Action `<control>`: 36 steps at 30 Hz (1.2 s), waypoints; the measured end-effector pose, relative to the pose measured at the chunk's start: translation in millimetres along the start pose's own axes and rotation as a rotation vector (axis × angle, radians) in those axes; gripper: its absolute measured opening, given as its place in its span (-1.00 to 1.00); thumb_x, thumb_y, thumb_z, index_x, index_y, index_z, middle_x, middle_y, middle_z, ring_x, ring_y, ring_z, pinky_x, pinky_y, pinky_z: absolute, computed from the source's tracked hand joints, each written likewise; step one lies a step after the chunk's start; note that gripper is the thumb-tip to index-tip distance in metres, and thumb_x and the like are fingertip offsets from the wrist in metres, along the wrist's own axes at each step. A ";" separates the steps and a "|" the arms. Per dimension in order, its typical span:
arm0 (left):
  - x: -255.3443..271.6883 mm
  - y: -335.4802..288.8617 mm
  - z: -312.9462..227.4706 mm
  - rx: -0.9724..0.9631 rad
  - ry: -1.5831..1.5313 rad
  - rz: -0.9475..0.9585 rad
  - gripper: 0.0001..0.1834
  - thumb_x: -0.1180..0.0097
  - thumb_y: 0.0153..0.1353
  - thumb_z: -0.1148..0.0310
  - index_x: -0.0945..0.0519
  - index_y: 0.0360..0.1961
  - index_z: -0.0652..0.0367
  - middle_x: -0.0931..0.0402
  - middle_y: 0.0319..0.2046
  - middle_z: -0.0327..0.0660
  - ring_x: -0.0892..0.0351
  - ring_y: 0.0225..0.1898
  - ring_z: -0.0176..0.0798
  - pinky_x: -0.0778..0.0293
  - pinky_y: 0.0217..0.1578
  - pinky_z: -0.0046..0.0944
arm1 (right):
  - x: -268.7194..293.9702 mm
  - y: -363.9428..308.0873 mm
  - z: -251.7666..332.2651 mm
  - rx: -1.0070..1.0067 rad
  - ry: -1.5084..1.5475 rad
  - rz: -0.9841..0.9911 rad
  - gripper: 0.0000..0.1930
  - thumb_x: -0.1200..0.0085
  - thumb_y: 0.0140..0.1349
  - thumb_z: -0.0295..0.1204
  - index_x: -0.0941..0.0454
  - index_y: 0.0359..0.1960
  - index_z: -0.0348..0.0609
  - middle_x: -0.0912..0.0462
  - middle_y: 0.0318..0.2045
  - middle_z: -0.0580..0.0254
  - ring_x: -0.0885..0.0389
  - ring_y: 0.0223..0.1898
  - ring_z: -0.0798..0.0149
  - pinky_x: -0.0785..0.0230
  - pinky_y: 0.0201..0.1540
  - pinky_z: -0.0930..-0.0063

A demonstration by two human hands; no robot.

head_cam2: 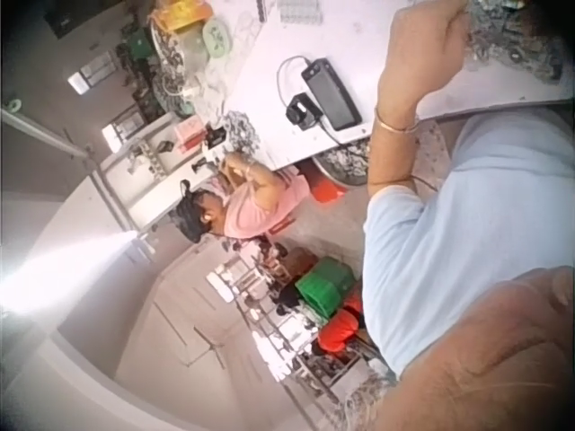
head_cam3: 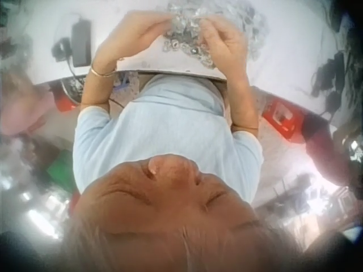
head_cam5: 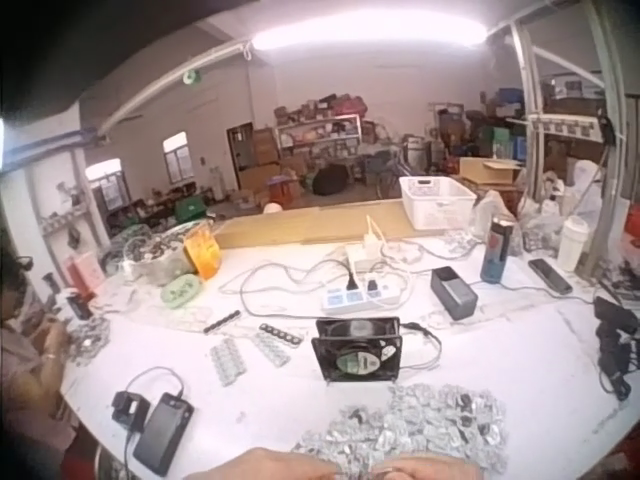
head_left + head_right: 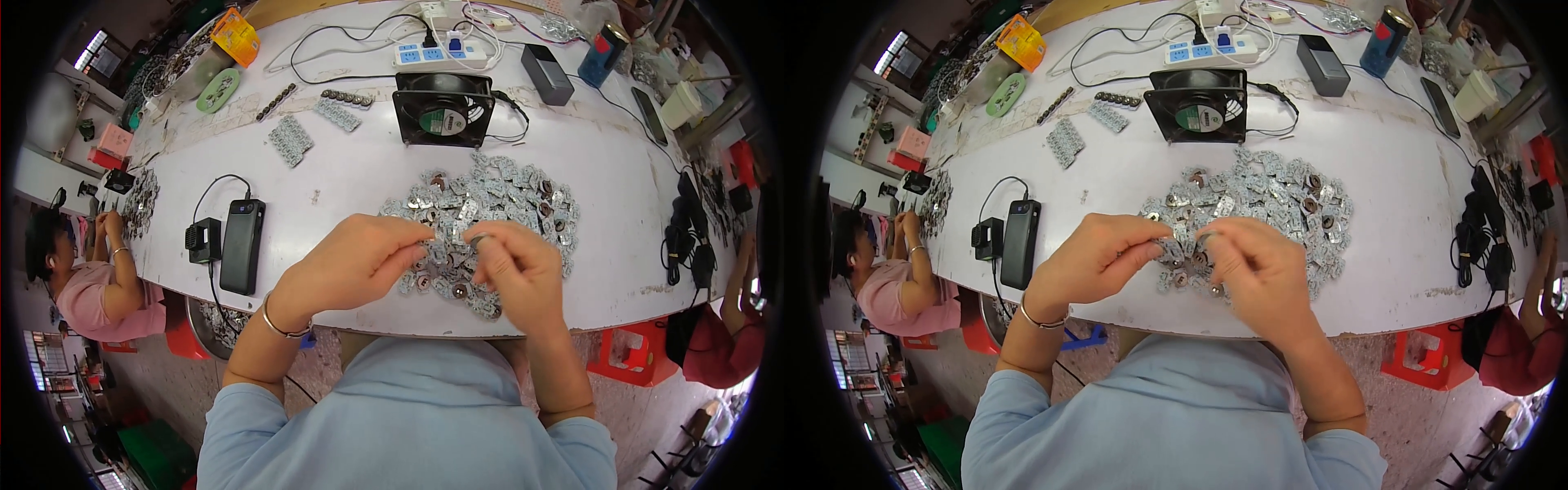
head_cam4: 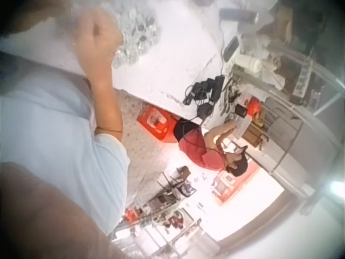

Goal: Manually assemble small electronic or metal components onto a plastic strip on a workshop desk.

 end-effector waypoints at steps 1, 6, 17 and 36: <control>-1.5 -0.1 -1.2 0.002 -0.003 0.001 -0.78 -0.13 0.17 0.54 -0.61 -0.14 0.25 -0.59 -0.45 -0.03 -0.56 -0.49 -0.02 -0.45 -0.46 -0.24 | 6.9 0.4 -7.0 -0.155 0.096 -0.072 -0.86 -0.06 0.29 -0.52 -0.61 -0.22 -0.33 -0.59 -0.43 0.21 -0.55 -0.51 0.44 -0.42 -0.43 0.56; -4.4 4.4 -2.5 0.042 -0.038 -0.027 -0.83 -0.12 0.20 0.53 -0.61 -0.18 0.26 -0.57 -0.49 -0.05 -0.52 -0.53 -0.08 -0.42 -0.48 -0.24 | -5.5 2.9 -16.6 -0.105 0.035 0.007 -0.85 -0.05 0.30 -0.51 -0.62 -0.22 -0.34 -0.56 -0.47 0.27 -0.51 -0.57 0.51 -0.32 -0.51 0.62; -10.9 11.0 3.2 0.066 0.025 -0.032 -0.88 -0.11 0.17 0.51 -0.59 -0.27 0.29 -0.56 -0.50 -0.02 -0.52 -0.51 0.04 -0.43 -0.47 -0.19 | -13.8 10.8 -28.5 -0.241 -0.005 0.113 -0.83 -0.05 0.31 -0.44 -0.60 -0.27 -0.33 -0.55 -0.58 0.32 -0.51 -0.60 0.52 -0.32 -0.54 0.59; 3.3 10.6 20.2 0.189 -0.396 0.157 -0.89 -0.04 0.28 0.52 -0.59 -0.25 0.30 -0.52 -0.50 -0.22 -0.50 -0.55 -0.43 -0.41 -0.52 -0.42 | -14.5 26.9 -36.6 -0.423 0.395 0.173 -0.79 -0.03 0.35 -0.39 -0.59 -0.20 -0.31 -0.60 -0.53 0.32 -0.56 -0.58 0.54 -0.40 -0.50 0.67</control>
Point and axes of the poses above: each hand's wrist, its own y-axis towards the middle knuckle, its own x-axis out of the back of the hand, z = x × y, the point moved 6 cm from there along y, towards the middle knuckle
